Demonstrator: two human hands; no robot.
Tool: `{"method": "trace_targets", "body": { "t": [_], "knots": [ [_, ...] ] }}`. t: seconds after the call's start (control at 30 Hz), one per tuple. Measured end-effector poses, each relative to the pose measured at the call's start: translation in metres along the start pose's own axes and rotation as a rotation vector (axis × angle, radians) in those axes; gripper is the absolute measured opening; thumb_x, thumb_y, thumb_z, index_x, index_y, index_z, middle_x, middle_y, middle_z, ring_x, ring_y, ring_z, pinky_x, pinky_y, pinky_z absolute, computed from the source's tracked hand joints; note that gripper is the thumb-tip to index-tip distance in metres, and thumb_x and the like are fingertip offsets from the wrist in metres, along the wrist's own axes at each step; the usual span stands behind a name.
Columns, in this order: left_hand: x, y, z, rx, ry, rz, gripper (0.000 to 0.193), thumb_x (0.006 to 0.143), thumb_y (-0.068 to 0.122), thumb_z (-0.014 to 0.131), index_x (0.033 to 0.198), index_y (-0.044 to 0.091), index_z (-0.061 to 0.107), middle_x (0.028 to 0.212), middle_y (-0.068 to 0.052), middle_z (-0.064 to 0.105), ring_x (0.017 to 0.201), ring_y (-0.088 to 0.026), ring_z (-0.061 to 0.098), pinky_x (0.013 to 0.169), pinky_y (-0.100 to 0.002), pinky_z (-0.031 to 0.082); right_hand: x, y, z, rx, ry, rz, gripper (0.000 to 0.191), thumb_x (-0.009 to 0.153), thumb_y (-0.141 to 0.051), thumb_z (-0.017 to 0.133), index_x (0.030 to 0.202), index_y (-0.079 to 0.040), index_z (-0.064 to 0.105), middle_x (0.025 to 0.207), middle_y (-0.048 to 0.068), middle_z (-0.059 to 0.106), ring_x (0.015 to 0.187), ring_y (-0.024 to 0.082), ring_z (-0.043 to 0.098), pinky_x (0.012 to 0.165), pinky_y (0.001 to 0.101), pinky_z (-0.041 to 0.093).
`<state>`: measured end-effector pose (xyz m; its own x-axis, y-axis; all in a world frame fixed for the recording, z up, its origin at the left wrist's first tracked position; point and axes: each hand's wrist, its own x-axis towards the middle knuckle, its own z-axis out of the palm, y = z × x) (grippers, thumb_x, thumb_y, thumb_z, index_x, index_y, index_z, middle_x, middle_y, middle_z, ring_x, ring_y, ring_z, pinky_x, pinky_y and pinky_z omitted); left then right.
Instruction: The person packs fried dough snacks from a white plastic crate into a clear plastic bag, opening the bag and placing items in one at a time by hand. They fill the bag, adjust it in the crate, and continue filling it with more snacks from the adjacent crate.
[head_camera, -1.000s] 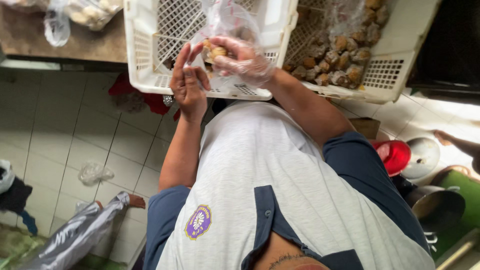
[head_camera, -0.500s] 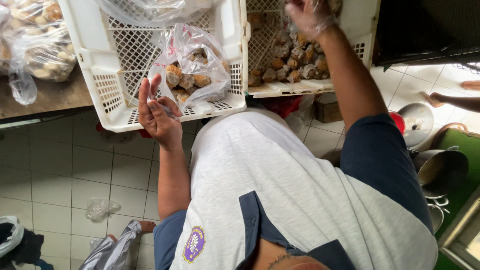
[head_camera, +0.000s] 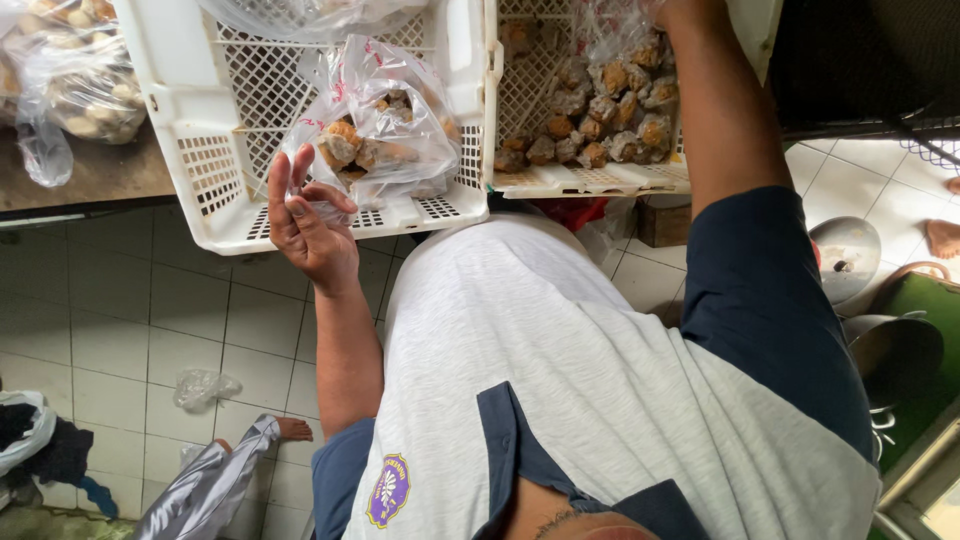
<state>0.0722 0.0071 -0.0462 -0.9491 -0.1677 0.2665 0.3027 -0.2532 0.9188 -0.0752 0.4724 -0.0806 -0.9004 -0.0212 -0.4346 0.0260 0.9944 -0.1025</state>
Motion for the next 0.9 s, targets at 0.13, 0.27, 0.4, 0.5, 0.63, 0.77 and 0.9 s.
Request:
{"method": "trace_targets", "body": {
  "t": [0.13, 0.27, 0.4, 0.5, 0.63, 0.77, 0.9],
  "knots": [
    [0.002, 0.001, 0.001, -0.008, -0.029, -0.007, 0.042, 0.118, 0.014, 0.044, 0.158, 0.004, 0.043, 0.152, -0.023, 0.058, 0.067, -0.009, 0.060, 0.057, -0.021, 0.053, -0.009, 0.002, -0.022, 0.524, 0.153, -0.256, 0.018, 0.112, -0.019, 0.064, 0.124, -0.006, 0.063, 0.106, 0.007, 0.071, 0.086, 0.011, 0.069, 0.064, 0.0222, 0.056],
    [0.006, 0.008, -0.001, 0.050, -0.060, -0.054, 0.053, 0.108, -0.007, 0.045, 0.160, 0.003, 0.040, 0.155, -0.024, 0.054, 0.062, -0.004, 0.054, 0.057, -0.020, 0.050, -0.049, -0.074, -0.024, 1.483, -0.211, -0.441, 0.026, 0.104, -0.016, 0.064, 0.127, -0.007, 0.058, 0.105, 0.007, 0.071, 0.081, 0.009, 0.067, 0.057, 0.0179, 0.054],
    [0.008, 0.014, -0.001, -0.017, -0.077, -0.094, 0.059, 0.105, -0.013, 0.042, 0.162, 0.002, 0.040, 0.155, -0.024, 0.052, 0.063, -0.006, 0.053, 0.056, -0.019, 0.047, -0.076, -0.199, -0.012, 0.928, -0.362, -0.741, 0.049, 0.101, -0.025, 0.071, 0.140, -0.002, 0.054, 0.119, 0.019, 0.065, 0.091, 0.017, 0.070, 0.079, 0.0305, 0.065],
    [0.007, 0.016, -0.002, -0.065, -0.102, -0.108, 0.058, 0.106, -0.012, 0.039, 0.162, 0.002, 0.040, 0.155, -0.024, 0.052, 0.063, -0.007, 0.054, 0.056, -0.020, 0.048, -0.091, -0.252, -0.004, 0.490, 0.570, -1.064, 0.054, 0.096, -0.031, 0.071, 0.139, -0.003, 0.054, 0.132, 0.013, 0.062, 0.113, 0.025, 0.069, 0.094, 0.0456, 0.061],
    [0.009, 0.013, -0.005, -0.085, -0.118, -0.066, 0.056, 0.107, -0.011, 0.037, 0.161, 0.003, 0.042, 0.155, -0.022, 0.053, 0.060, -0.006, 0.054, 0.054, -0.020, 0.047, -0.082, -0.200, -0.006, 0.968, 0.066, -0.809, 0.018, 0.108, -0.012, 0.061, 0.123, -0.006, 0.070, 0.110, 0.013, 0.076, 0.087, 0.017, 0.073, 0.069, 0.0308, 0.067],
    [0.010, 0.012, -0.006, -0.069, -0.151, -0.079, 0.054, 0.109, -0.010, 0.039, 0.161, 0.003, 0.042, 0.153, -0.022, 0.054, 0.061, -0.006, 0.054, 0.053, -0.020, 0.047, -0.038, -0.060, -0.008, 0.337, 0.354, -0.278, 0.010, 0.109, -0.007, 0.059, 0.105, -0.003, 0.068, 0.090, 0.011, 0.068, 0.075, 0.021, 0.065, 0.062, 0.0321, 0.059],
    [0.010, 0.013, -0.004, -0.068, -0.151, -0.080, 0.054, 0.109, -0.010, 0.038, 0.161, 0.003, 0.041, 0.157, -0.022, 0.054, 0.061, -0.006, 0.053, 0.053, -0.020, 0.047, -0.011, 0.032, 0.014, -0.056, 0.010, 0.179, 0.014, 0.107, -0.016, 0.062, 0.106, -0.004, 0.067, 0.092, 0.015, 0.068, 0.078, 0.028, 0.065, 0.064, 0.0397, 0.058]
  ]
}}
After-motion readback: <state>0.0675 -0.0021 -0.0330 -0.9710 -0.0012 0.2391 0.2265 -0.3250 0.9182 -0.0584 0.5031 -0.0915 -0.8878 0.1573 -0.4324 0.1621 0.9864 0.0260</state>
